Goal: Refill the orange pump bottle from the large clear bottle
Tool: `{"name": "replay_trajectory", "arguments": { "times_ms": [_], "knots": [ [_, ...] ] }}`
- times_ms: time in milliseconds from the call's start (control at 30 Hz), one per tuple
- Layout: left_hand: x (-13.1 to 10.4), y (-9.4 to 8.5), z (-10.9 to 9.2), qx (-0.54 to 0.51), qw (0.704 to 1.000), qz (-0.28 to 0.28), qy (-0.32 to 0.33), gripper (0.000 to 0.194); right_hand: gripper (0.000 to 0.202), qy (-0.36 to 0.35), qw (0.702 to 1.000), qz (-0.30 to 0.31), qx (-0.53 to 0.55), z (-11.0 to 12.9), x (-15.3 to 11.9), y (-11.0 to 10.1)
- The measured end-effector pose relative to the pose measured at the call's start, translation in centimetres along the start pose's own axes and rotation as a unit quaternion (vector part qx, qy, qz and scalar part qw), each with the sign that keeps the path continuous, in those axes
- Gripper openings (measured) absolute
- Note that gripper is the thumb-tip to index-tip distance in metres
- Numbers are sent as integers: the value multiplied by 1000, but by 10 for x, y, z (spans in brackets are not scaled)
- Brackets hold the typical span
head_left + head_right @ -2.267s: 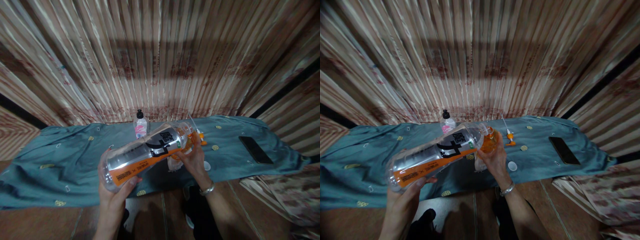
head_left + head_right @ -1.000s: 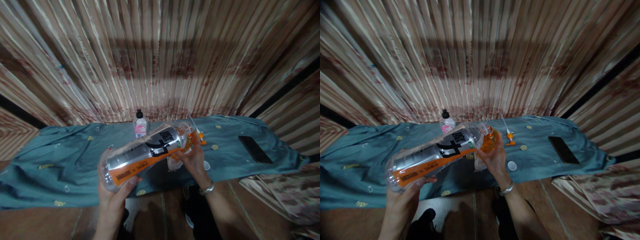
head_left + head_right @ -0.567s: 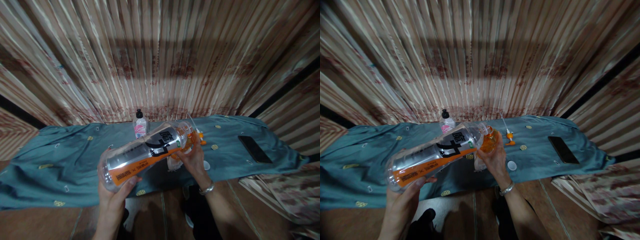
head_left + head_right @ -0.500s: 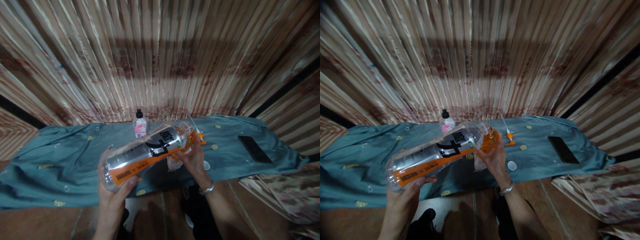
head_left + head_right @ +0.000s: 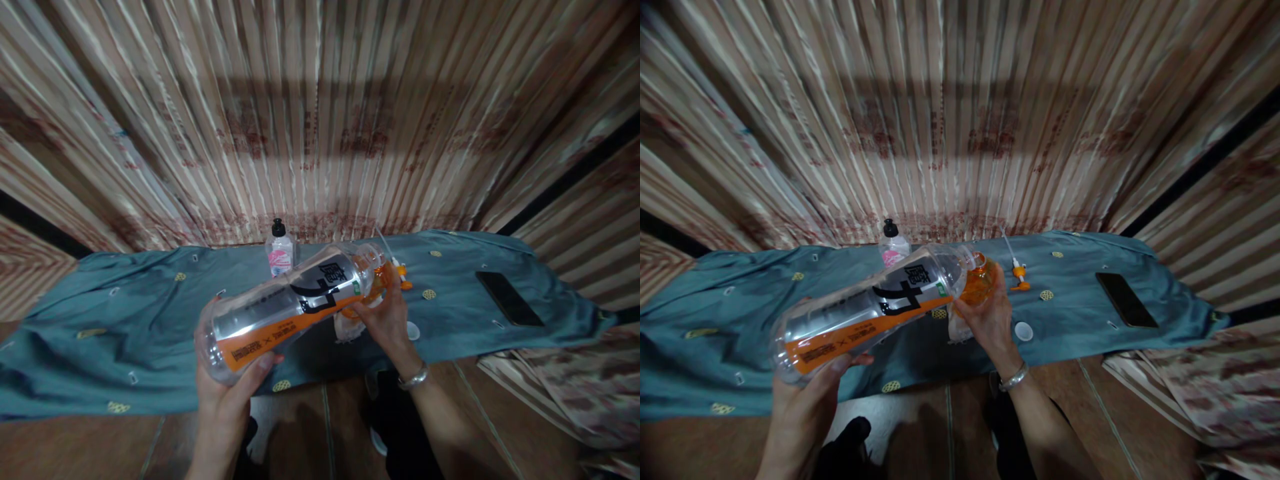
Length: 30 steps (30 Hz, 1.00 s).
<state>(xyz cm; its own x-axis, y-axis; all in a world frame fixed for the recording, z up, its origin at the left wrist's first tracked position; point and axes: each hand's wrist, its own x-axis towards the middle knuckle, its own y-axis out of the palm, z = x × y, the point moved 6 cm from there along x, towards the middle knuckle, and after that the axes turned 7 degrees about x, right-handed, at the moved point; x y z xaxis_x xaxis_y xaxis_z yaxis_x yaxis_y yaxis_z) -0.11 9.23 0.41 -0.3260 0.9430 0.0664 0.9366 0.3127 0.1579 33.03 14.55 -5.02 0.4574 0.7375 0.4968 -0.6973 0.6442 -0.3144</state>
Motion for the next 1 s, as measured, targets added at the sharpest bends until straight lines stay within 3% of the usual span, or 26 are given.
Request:
{"name": "replay_trajectory", "arguments": {
  "times_ms": [367, 567, 733, 1000],
  "knots": [
    [-2, 0, -2, 0, 1000, -16, -6, 118, 114, -1, 1000, -4, -17, 1, 1, -2],
    [-5, 5, -6, -4, 1000, -9, -9, 116, 114, -3, 1000, -6, -14, 1, 0, -2],
    [-8, 7, -10, -10, 999, -35, 6, 108, 115, 13, 1000, 9, 3, -2, 1, -1],
    [-2, -1, -2, 6, 1000, -12, -1, 126, 118, 2, 1000, 2, -1, -3, 0, -1]
  ]
}}
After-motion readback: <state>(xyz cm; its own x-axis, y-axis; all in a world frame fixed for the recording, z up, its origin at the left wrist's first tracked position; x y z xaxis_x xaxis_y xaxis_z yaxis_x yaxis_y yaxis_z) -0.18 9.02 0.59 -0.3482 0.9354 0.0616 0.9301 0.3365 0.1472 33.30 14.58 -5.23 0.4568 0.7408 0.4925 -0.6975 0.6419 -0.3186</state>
